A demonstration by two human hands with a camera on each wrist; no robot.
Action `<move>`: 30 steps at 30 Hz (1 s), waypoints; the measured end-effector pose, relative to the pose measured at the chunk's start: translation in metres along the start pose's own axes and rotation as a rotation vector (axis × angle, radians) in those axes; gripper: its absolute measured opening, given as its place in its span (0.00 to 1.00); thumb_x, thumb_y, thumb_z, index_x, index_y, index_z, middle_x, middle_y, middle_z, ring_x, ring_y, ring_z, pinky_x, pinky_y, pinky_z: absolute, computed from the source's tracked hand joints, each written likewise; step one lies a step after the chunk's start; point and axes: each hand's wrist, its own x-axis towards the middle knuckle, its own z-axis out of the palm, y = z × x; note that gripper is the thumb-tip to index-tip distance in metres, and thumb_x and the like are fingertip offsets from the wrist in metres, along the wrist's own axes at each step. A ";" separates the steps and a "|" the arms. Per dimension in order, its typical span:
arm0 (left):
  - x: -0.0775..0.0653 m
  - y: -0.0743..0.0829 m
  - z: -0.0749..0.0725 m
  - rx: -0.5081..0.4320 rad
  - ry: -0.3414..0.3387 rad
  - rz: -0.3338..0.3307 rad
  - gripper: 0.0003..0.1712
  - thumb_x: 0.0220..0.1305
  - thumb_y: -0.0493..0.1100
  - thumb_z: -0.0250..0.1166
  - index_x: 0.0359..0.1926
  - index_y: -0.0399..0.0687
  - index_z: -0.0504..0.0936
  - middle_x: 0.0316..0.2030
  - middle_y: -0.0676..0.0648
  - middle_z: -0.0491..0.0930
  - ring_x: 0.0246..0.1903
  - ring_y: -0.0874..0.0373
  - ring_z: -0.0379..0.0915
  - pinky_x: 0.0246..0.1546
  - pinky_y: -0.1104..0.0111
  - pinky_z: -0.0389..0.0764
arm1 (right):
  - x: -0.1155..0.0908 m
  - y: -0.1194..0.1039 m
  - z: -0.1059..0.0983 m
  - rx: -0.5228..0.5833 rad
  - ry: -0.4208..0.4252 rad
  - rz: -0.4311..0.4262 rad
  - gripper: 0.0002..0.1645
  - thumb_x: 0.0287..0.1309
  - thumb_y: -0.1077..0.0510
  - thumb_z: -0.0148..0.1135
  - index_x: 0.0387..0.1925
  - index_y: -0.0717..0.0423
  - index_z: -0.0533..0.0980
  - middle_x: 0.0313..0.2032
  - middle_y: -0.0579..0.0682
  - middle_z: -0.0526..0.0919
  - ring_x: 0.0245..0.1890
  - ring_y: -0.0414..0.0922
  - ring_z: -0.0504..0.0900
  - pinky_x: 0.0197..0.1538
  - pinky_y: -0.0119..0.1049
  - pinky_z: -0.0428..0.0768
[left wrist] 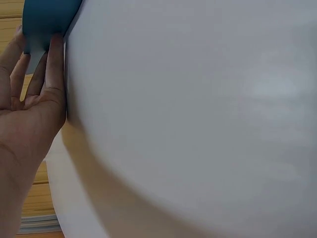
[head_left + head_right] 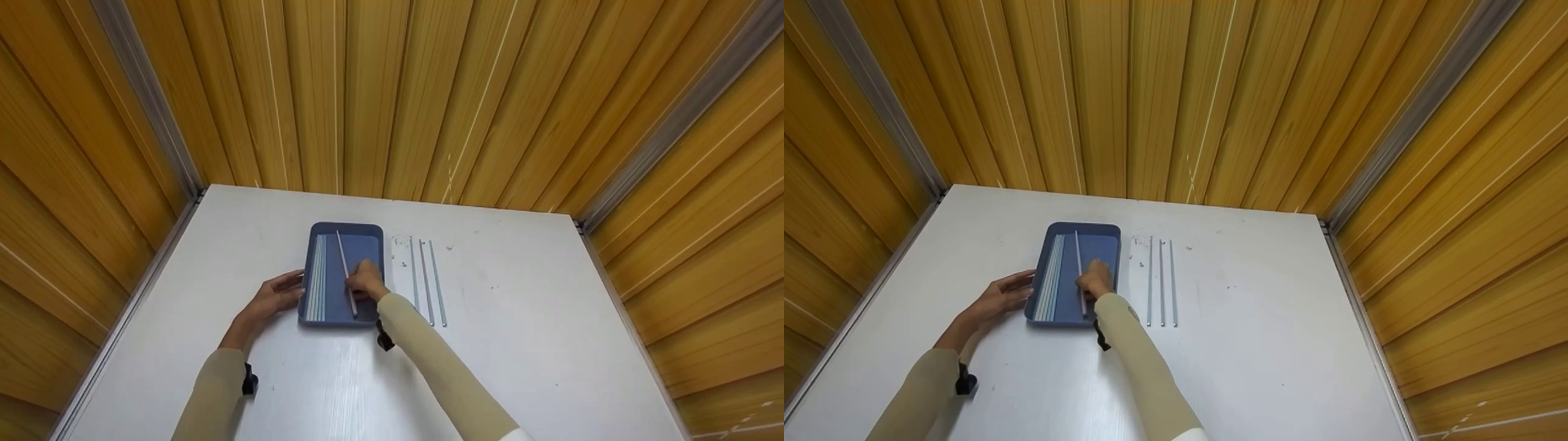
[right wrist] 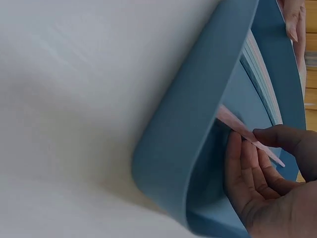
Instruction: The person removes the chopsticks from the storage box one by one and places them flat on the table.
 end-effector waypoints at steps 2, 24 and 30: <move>0.000 0.000 0.001 0.004 0.008 -0.006 0.37 0.71 0.39 0.66 0.77 0.41 0.63 0.74 0.32 0.64 0.73 0.38 0.63 0.61 0.71 0.80 | -0.001 0.001 -0.006 0.023 -0.011 0.012 0.14 0.51 0.72 0.66 0.17 0.57 0.75 0.16 0.47 0.77 0.21 0.46 0.84 0.27 0.40 0.89; 0.002 0.003 -0.001 0.005 0.000 -0.012 0.38 0.71 0.39 0.66 0.77 0.38 0.61 0.74 0.30 0.63 0.72 0.38 0.65 0.62 0.68 0.81 | -0.016 -0.011 -0.052 0.045 -0.072 -0.025 0.09 0.52 0.72 0.65 0.38 0.70 0.83 0.19 0.48 0.77 0.23 0.49 0.85 0.38 0.49 0.90; 0.001 0.001 -0.002 -0.010 -0.020 -0.010 0.39 0.71 0.39 0.66 0.77 0.39 0.61 0.74 0.30 0.63 0.72 0.41 0.66 0.63 0.66 0.81 | -0.014 -0.014 -0.065 0.016 -0.052 -0.011 0.11 0.50 0.72 0.65 0.38 0.70 0.83 0.22 0.48 0.76 0.22 0.44 0.82 0.38 0.47 0.91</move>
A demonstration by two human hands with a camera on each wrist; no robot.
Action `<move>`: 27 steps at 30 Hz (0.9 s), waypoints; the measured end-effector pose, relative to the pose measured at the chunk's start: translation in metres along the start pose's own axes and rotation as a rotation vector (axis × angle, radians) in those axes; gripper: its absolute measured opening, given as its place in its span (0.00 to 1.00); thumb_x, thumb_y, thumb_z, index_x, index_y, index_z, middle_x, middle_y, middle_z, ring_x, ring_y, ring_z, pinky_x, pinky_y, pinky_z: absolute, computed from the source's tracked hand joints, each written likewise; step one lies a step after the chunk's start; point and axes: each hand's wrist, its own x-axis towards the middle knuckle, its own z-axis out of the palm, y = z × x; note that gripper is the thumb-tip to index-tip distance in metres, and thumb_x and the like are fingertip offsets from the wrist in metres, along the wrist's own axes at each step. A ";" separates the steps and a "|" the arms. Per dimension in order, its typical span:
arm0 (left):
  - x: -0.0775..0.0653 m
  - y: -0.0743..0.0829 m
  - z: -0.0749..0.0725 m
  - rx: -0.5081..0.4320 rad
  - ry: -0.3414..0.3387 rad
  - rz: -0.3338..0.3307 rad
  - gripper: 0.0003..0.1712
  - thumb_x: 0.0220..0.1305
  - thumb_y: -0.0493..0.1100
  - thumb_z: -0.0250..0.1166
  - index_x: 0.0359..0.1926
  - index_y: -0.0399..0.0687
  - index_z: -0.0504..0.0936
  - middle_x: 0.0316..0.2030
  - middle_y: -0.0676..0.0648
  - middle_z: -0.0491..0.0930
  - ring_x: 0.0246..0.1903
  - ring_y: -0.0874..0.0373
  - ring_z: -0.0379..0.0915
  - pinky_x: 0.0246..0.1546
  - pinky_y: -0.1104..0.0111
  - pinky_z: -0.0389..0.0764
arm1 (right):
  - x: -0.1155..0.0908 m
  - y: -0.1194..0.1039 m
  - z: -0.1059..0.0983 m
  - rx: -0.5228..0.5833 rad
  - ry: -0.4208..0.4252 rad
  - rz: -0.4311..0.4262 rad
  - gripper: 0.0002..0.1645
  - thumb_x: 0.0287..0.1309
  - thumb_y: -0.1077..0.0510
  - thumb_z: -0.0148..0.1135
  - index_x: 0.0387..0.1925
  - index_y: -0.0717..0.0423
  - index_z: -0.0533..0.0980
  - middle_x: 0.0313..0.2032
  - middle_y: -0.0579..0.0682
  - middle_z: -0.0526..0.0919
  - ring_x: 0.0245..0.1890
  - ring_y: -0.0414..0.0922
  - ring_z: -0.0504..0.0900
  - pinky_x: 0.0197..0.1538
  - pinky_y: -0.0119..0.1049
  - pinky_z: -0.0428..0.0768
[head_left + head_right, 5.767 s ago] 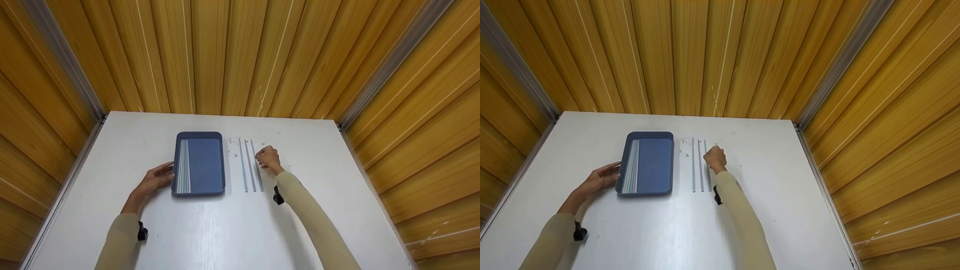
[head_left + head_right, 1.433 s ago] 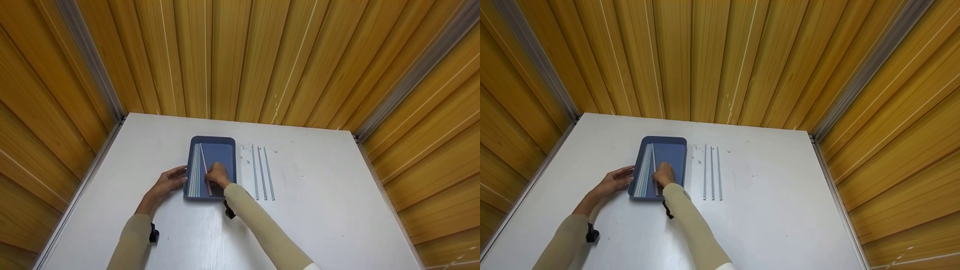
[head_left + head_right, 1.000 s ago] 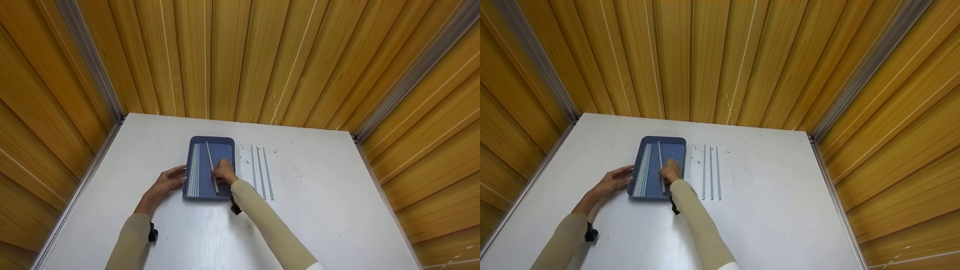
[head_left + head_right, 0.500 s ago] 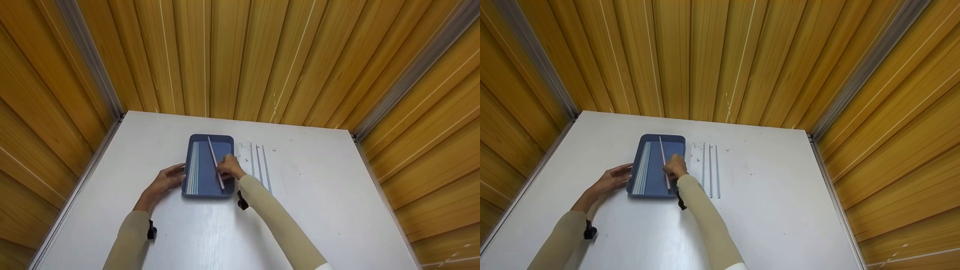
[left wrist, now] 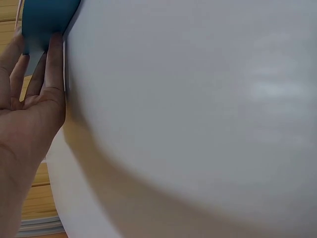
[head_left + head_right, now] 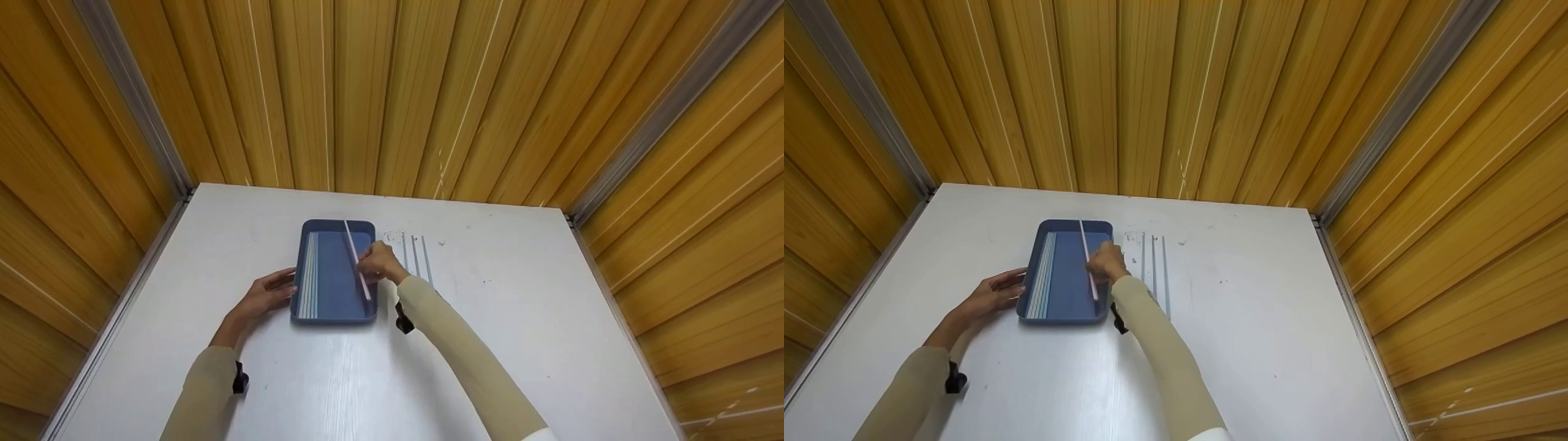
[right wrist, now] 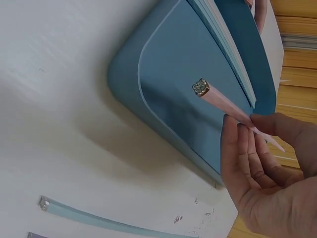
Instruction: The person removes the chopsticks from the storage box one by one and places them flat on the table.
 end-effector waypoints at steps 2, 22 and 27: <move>-0.001 0.001 -0.001 0.004 0.003 -0.003 0.39 0.71 0.39 0.66 0.77 0.39 0.62 0.74 0.31 0.63 0.71 0.42 0.67 0.63 0.65 0.80 | 0.000 0.000 -0.005 0.030 -0.021 0.012 0.09 0.50 0.73 0.64 0.36 0.69 0.82 0.22 0.49 0.77 0.23 0.46 0.83 0.39 0.47 0.91; -0.002 0.002 0.001 0.034 0.007 -0.011 0.39 0.71 0.41 0.66 0.77 0.41 0.61 0.75 0.32 0.63 0.74 0.38 0.62 0.68 0.60 0.76 | -0.018 0.025 -0.071 0.064 -0.007 0.029 0.19 0.58 0.72 0.65 0.52 0.74 0.77 0.35 0.58 0.86 0.32 0.46 0.84 0.45 0.50 0.90; -0.001 0.001 0.000 0.036 0.013 -0.008 0.39 0.71 0.40 0.66 0.77 0.41 0.62 0.74 0.32 0.64 0.74 0.38 0.62 0.66 0.65 0.78 | -0.020 0.041 -0.092 0.051 0.006 0.053 0.17 0.59 0.71 0.66 0.50 0.71 0.77 0.32 0.55 0.86 0.32 0.46 0.86 0.44 0.48 0.90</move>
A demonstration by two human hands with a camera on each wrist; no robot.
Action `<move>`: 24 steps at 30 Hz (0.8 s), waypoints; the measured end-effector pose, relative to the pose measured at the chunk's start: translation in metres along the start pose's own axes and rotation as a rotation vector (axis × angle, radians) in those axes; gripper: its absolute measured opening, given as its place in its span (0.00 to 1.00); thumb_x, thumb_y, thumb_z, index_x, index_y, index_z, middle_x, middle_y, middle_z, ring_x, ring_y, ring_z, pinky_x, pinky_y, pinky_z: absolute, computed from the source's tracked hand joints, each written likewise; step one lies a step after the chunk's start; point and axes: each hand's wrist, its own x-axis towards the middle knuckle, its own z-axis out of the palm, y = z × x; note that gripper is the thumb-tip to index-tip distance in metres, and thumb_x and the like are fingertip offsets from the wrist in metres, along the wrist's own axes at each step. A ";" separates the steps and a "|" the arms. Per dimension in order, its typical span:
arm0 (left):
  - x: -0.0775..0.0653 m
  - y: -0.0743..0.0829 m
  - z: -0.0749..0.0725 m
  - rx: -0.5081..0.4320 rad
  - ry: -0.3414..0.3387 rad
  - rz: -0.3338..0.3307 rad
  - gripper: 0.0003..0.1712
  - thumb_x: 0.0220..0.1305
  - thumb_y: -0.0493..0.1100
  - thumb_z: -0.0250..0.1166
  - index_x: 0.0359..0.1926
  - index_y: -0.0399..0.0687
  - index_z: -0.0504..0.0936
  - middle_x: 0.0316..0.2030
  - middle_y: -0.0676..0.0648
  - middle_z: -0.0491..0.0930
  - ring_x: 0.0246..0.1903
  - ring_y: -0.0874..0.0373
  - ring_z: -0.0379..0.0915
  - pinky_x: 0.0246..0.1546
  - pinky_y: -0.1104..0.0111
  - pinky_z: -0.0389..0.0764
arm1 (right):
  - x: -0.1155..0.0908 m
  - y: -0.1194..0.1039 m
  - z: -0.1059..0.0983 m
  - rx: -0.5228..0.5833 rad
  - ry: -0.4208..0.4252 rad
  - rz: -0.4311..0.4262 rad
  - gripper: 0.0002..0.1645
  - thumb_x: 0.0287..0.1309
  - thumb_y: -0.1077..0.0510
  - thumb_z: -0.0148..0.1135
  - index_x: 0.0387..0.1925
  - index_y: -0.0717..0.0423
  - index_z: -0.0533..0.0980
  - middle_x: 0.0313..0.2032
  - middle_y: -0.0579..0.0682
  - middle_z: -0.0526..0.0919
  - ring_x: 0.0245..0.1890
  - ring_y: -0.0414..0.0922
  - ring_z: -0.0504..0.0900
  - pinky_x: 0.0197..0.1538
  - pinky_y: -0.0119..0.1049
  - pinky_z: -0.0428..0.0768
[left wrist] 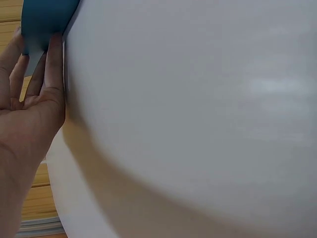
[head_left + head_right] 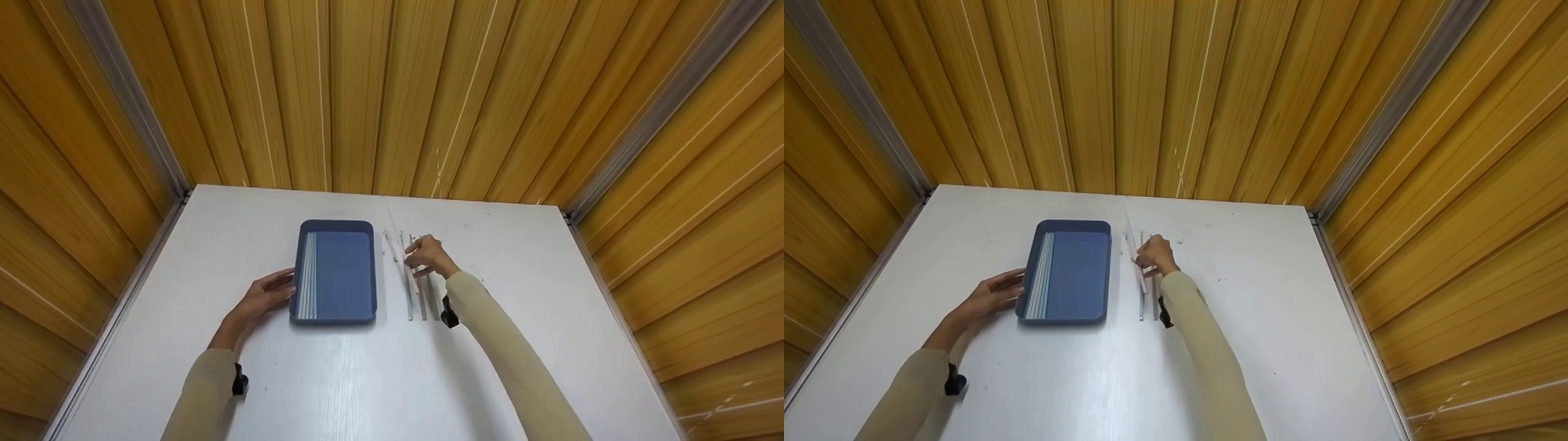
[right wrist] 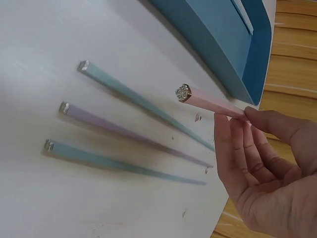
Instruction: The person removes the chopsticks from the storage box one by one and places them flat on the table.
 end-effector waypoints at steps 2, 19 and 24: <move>0.000 0.000 0.000 0.002 0.001 0.000 0.39 0.71 0.40 0.67 0.77 0.41 0.61 0.74 0.31 0.63 0.74 0.38 0.62 0.64 0.67 0.79 | -0.001 0.008 -0.010 -0.006 0.005 0.018 0.17 0.59 0.70 0.66 0.50 0.71 0.78 0.32 0.54 0.86 0.34 0.47 0.87 0.44 0.48 0.90; 0.002 0.001 -0.001 -0.007 0.010 -0.016 0.40 0.70 0.42 0.68 0.77 0.43 0.62 0.74 0.33 0.64 0.72 0.43 0.66 0.62 0.69 0.80 | -0.012 0.062 -0.058 0.045 0.036 0.115 0.22 0.62 0.70 0.65 0.57 0.73 0.75 0.39 0.57 0.86 0.45 0.53 0.88 0.50 0.50 0.89; 0.001 -0.001 0.000 -0.031 -0.014 -0.014 0.39 0.71 0.40 0.66 0.78 0.41 0.60 0.75 0.32 0.62 0.73 0.40 0.64 0.62 0.69 0.80 | -0.013 0.076 -0.057 0.035 0.018 0.123 0.22 0.63 0.70 0.65 0.58 0.73 0.75 0.43 0.61 0.87 0.46 0.55 0.88 0.52 0.50 0.88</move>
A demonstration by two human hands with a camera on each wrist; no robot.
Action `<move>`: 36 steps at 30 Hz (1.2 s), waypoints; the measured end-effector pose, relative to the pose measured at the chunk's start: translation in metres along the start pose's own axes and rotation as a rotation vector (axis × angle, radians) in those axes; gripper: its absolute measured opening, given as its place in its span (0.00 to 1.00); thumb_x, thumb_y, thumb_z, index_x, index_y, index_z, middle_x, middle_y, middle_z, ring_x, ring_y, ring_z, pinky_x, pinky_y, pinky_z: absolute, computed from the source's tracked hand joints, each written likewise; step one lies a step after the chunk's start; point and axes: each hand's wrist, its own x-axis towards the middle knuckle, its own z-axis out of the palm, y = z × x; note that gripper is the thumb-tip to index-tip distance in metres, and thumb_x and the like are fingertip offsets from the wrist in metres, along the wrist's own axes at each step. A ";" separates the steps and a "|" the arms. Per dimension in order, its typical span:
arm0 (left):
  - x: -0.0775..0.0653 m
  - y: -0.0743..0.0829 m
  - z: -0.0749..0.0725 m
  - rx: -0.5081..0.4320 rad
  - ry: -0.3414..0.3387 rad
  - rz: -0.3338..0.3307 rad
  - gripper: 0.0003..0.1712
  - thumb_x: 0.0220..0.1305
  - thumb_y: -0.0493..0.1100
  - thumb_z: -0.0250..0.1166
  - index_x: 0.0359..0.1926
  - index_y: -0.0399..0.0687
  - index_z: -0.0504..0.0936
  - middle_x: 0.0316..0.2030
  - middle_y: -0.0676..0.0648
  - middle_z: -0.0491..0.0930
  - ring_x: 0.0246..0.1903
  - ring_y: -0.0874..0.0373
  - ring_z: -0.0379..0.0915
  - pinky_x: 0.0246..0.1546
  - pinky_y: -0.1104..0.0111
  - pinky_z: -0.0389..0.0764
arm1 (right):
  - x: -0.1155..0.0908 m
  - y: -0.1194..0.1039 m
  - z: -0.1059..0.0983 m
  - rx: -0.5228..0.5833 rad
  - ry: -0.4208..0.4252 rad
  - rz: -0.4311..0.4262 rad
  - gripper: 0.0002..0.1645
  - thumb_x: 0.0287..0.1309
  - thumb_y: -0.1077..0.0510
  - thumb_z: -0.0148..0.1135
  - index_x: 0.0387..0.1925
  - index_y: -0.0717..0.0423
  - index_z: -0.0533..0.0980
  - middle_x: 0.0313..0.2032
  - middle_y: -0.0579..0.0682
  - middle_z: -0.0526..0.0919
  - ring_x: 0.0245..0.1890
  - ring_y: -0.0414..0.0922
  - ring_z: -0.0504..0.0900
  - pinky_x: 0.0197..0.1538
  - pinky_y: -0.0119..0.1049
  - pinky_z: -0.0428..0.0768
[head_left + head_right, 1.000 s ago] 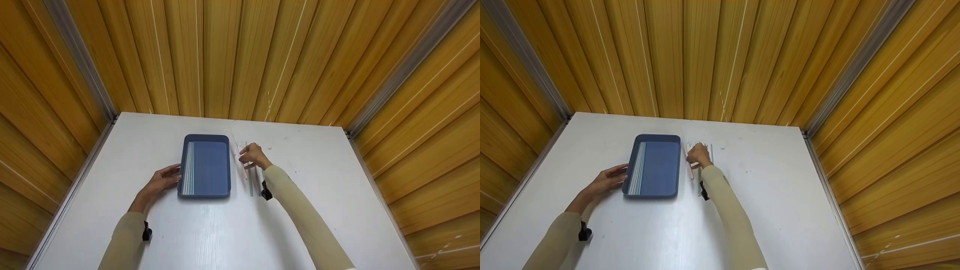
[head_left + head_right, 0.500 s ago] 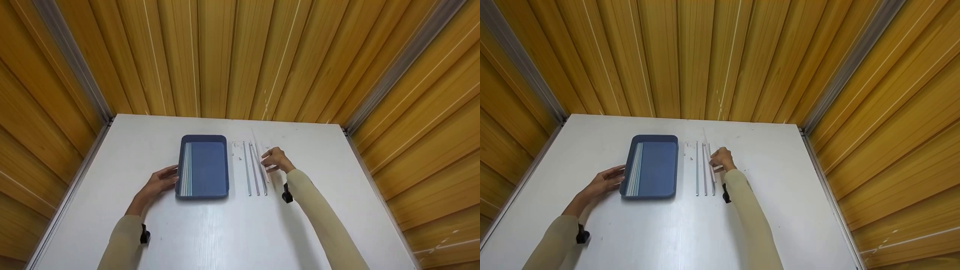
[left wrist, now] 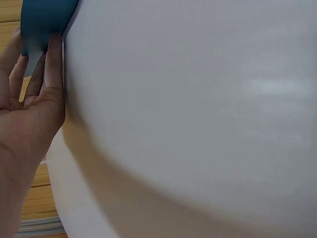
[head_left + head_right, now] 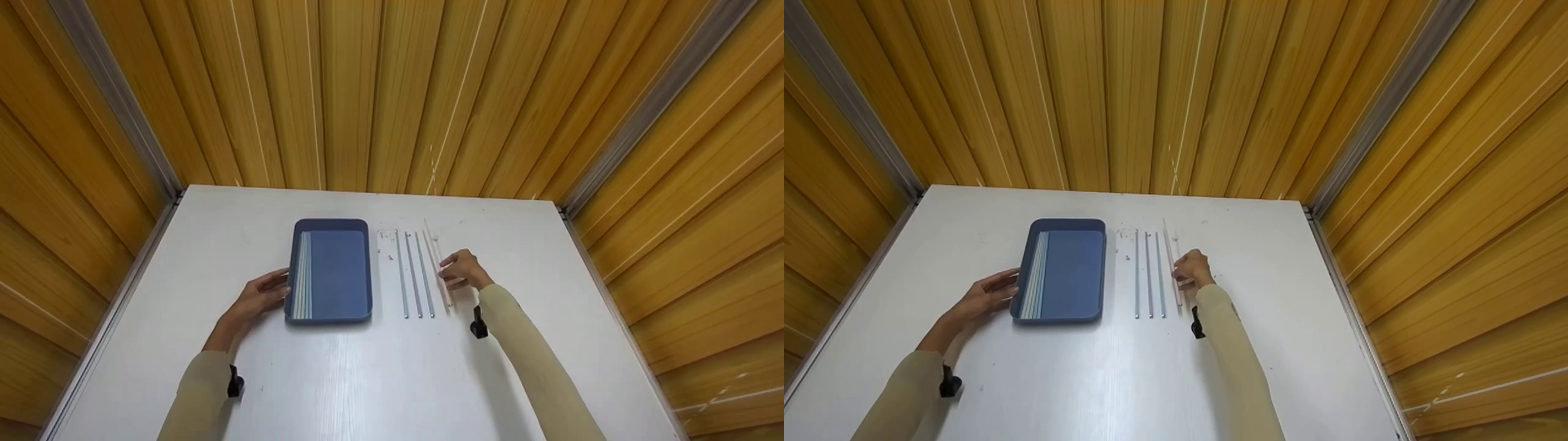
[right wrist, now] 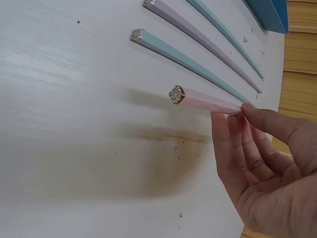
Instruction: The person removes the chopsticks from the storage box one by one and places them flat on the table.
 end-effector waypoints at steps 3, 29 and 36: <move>0.000 -0.001 -0.001 -0.012 -0.003 0.006 0.39 0.71 0.40 0.66 0.78 0.40 0.60 0.75 0.31 0.62 0.73 0.40 0.64 0.61 0.69 0.81 | 0.000 0.006 0.004 -0.025 0.005 0.003 0.21 0.64 0.69 0.65 0.57 0.72 0.76 0.46 0.65 0.87 0.46 0.56 0.89 0.51 0.49 0.89; -0.002 0.003 0.001 0.037 0.023 0.011 0.38 0.70 0.41 0.67 0.77 0.43 0.64 0.73 0.32 0.65 0.72 0.42 0.66 0.59 0.72 0.81 | 0.016 0.034 0.029 -0.034 0.136 0.059 0.14 0.57 0.70 0.70 0.45 0.67 0.78 0.35 0.58 0.87 0.30 0.47 0.86 0.34 0.39 0.89; -0.004 0.003 0.001 0.057 0.017 0.030 0.38 0.71 0.42 0.67 0.77 0.42 0.63 0.74 0.32 0.64 0.72 0.41 0.64 0.57 0.78 0.79 | 0.016 0.035 0.030 -0.034 0.143 0.051 0.14 0.57 0.69 0.69 0.45 0.67 0.79 0.35 0.58 0.87 0.30 0.47 0.86 0.35 0.39 0.89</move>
